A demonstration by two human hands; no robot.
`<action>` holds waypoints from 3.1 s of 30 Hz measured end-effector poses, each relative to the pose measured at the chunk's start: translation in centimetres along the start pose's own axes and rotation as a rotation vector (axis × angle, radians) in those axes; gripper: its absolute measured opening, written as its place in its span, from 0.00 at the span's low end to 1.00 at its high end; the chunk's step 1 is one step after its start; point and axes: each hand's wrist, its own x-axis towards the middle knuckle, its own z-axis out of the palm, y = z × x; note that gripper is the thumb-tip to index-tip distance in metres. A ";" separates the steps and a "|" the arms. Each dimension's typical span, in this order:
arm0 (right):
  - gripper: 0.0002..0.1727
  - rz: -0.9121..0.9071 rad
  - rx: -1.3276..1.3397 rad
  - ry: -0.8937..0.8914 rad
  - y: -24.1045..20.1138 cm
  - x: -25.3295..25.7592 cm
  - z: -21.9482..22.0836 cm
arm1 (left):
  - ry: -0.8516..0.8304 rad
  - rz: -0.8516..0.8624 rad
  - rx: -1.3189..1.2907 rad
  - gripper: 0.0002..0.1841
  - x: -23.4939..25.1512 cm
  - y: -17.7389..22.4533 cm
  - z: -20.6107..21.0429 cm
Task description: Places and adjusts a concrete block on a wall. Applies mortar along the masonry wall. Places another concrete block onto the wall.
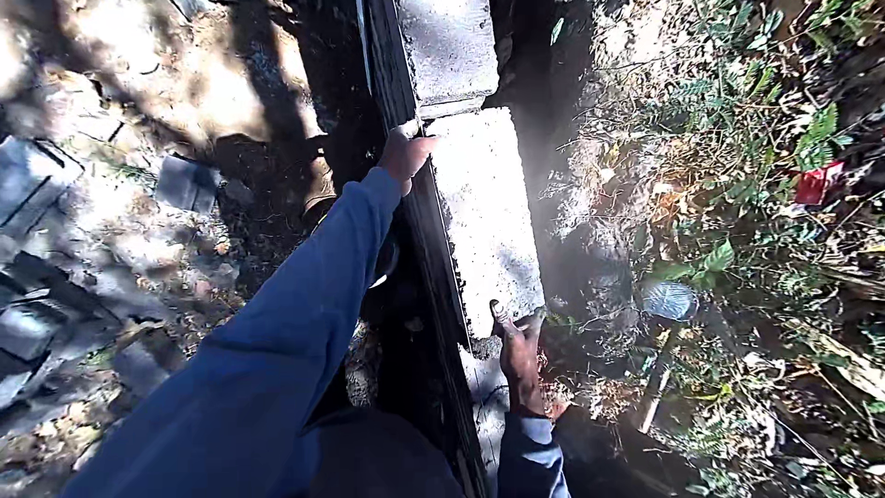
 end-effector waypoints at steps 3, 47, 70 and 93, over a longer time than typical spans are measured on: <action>0.79 -0.015 -0.031 0.010 0.4 -0.6 -0.4 | -0.023 0.005 0.000 0.25 -0.7 -0.4 0.0; 0.78 0.045 -0.214 -0.045 0.3 -0.2 -0.7 | 0.097 -0.226 -0.030 0.36 -0.5 1.7 -0.2; 0.22 -0.843 0.682 -0.482 -17.4 5.0 15.8 | 0.019 0.000 0.156 0.18 -0.3 0.9 -1.1; 0.23 -0.742 0.329 -0.221 -5.0 7.4 6.3 | 0.055 0.045 0.138 0.12 0.2 0.3 -0.4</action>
